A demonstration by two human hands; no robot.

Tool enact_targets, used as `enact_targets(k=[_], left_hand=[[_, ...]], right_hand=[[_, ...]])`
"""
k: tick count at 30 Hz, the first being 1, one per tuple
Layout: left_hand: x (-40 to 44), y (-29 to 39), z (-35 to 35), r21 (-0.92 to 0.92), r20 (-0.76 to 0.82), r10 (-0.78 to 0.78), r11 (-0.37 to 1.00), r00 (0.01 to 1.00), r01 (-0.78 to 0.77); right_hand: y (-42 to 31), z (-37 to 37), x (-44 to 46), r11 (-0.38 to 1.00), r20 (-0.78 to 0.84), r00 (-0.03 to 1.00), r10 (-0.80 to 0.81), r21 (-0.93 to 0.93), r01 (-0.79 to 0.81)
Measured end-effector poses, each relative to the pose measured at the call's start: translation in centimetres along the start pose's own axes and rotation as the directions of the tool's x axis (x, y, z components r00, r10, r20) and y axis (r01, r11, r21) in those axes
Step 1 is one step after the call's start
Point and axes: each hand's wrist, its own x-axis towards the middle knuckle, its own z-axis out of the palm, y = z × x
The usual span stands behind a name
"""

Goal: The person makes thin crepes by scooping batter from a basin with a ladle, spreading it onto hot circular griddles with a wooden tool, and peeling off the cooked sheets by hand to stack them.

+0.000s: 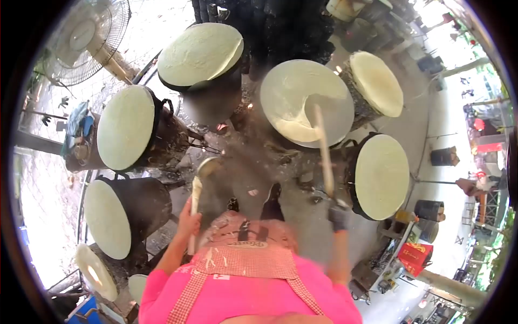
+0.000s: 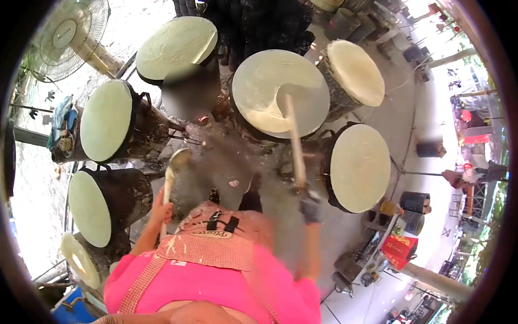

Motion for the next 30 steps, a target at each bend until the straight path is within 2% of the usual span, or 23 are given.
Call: enact_targets(k=[2, 3, 4, 5, 8, 10, 12, 16, 18, 19, 21, 24, 25, 26, 27, 29, 30], left_hand=[[-1.6, 0.8, -1.1, -0.007, 0.066, 0.028, 1.000, 0.997, -0.028], [-2.1, 1.0, -1.4, -0.035, 0.073, 0.039, 0.999, 0.997, -0.037], [-2.7, 0.9, -1.9, -0.054, 0.078, 0.042, 0.998, 0.996, -0.038], [-3.2, 0.7, -2.4, -0.092, 0.118, 0.063, 0.994, 0.991, -0.053], [-5.3, 1.1, -3.0, -0.128, 0.135, 0.057, 0.991, 0.989, -0.040], [-6.3, 1.1, -3.8, -0.174, 0.191, 0.040, 0.985, 0.981, -0.006], [-7.0, 0.8, -4.1, -0.259, 0.247, 0.034, 0.965, 0.968, 0.032], [-6.9, 0.0, -4.2, -0.454, 0.388, 0.117, 0.888, 0.914, 0.079], [-7.3, -0.1, -3.5, -0.495, 0.322, 0.124, 0.867, 0.938, 0.055], [-7.5, 0.0, -3.5, -0.509, 0.361, 0.138, 0.858, 0.922, 0.071], [-7.5, -0.9, -4.1, -0.481, 0.455, 0.192, 0.874, 0.869, 0.059], [-6.0, -1.1, -3.1, -0.481, 0.507, 0.175, 0.870, 0.844, 0.109], [-5.9, -1.8, -2.4, -0.499, 0.511, 0.148, 0.853, 0.847, 0.152], [-5.5, -2.2, -1.5, -0.502, 0.512, 0.101, 0.841, 0.853, 0.202], [-4.9, -1.9, -0.5, -0.503, 0.512, 0.064, 0.831, 0.857, 0.238], [-4.6, -0.4, 0.9, -0.476, 0.533, 0.022, 0.834, 0.846, 0.278], [-3.4, -1.0, 0.7, -0.525, 0.599, -0.019, 0.745, 0.801, 0.411]], right_hand=[[3.6, 9.9, -1.6, 0.997, 0.041, 0.999, -0.035, 0.070, 0.032], [9.2, 12.8, 1.6, 0.960, 0.028, 0.961, -0.276, -0.048, 0.277], [14.7, 15.6, 4.8, 0.851, 0.013, 0.865, -0.501, -0.175, 0.495], [12.5, 18.0, 3.7, 0.575, 0.100, 0.803, -0.588, -0.646, 0.501], [12.5, 13.6, 2.8, 0.694, 0.007, 0.833, -0.553, -0.550, 0.465], [10.8, 9.4, 1.7, 0.690, 0.012, 0.955, -0.297, -0.689, 0.223], [9.9, 8.4, 1.9, 0.586, 0.021, 0.977, -0.212, -0.797, 0.144], [11.3, 17.0, 5.7, 0.270, 0.150, 0.915, -0.375, -0.927, 0.262], [9.9, 17.1, 4.5, 0.419, 0.110, 0.882, -0.459, -0.848, 0.324], [8.1, 13.9, 2.7, 0.616, 0.006, 0.869, -0.494, -0.703, 0.355], [5.4, 8.6, 3.3, 0.626, 0.121, 0.942, -0.314, -0.719, 0.301], [3.6, 7.2, 6.4, 0.871, -0.119, 0.982, -0.144, -0.487, 0.069], [5.0, 9.3, 8.5, 0.811, -0.102, 0.915, -0.390, -0.508, 0.289], [6.3, 12.5, 11.0, 0.171, 0.174, 0.812, -0.558, -0.933, 0.317], [9.8, 13.5, 11.8, -0.239, 0.471, 0.695, -0.543, -0.880, 0.409], [10.5, 11.7, 8.7, 0.302, 0.348, 0.801, -0.486, -0.794, 0.528], [10.9, 11.0, 7.3, 0.553, 0.307, 0.849, -0.430, -0.654, 0.516]])
